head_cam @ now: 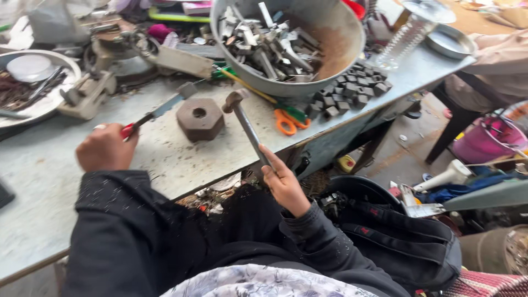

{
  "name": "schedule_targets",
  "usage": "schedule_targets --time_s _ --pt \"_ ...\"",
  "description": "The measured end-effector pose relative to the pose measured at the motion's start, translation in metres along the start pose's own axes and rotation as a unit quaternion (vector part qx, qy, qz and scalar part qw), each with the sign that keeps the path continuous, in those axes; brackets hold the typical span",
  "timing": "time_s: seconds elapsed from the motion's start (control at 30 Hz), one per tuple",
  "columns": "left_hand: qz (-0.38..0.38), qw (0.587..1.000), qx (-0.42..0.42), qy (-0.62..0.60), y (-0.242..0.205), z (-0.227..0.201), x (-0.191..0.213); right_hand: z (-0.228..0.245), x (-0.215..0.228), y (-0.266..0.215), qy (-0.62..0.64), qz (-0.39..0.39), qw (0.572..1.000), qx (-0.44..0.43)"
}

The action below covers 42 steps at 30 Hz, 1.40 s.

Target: The person uses pliers to hold a metal piece on an anvil and strikes it repeatedly with a hammer. They adjust the metal piece's position several times and continue hammering to shape it.

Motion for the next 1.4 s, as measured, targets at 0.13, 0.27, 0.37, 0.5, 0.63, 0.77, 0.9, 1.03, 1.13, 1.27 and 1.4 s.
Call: schedule_targets --time_s 0.13,0.27,0.37,0.5,0.63,0.77,0.9,1.03,1.13,1.27,1.4 --pt "-0.015 1.0 -0.002 0.004 -0.002 -0.003 0.013 -0.011 0.001 0.0 0.044 0.0 0.998 -0.043" --pt "0.051 0.998 -0.016 0.037 -0.002 -0.01 0.016 -0.006 0.002 -0.001 -0.13 -0.016 0.991 -0.023" --pt "0.065 0.996 -0.046 0.031 -0.003 -0.013 0.017 -0.001 0.003 -0.002 -0.211 -0.02 0.977 -0.031" --pt "0.063 0.996 -0.05 0.032 -0.006 -0.012 0.017 0.006 0.002 0.001 -0.177 0.004 0.984 0.011" --pt "0.054 0.997 -0.051 0.036 -0.007 -0.012 0.014 0.008 0.003 0.002 -0.193 0.013 0.981 0.027" --pt "0.051 0.997 -0.041 0.032 -0.007 -0.01 0.013 0.007 0.003 0.001 -0.192 0.012 0.981 0.03" --pt "0.056 0.997 -0.032 0.031 -0.008 -0.011 0.014 0.005 0.002 0.001 -0.192 0.005 0.981 0.023" --pt "0.058 0.998 -0.025 0.025 -0.008 -0.012 0.017 0.001 0.003 0.001 -0.198 -0.005 0.98 -0.006" --pt "0.054 0.998 -0.027 0.026 -0.007 -0.013 0.02 0.003 0.002 0.001 -0.198 -0.002 0.98 0.008" --pt "0.066 0.997 -0.02 0.02 -0.007 -0.014 0.02 0.002 0.002 0.0 -0.192 0.003 0.981 0.004" --pt "0.063 0.997 -0.021 0.027 -0.006 -0.014 0.021 0.001 0.001 0.001 -0.189 0.004 0.982 0.001"
Point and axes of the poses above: each hand's wrist, its own y-axis towards the middle knuckle, its own x-axis out of the back of the hand, z = x × y, the point moved 5 cm from there along y, towards the middle knuckle, and after that the axes turned 1 degree about -z, right-handed, at the moved point
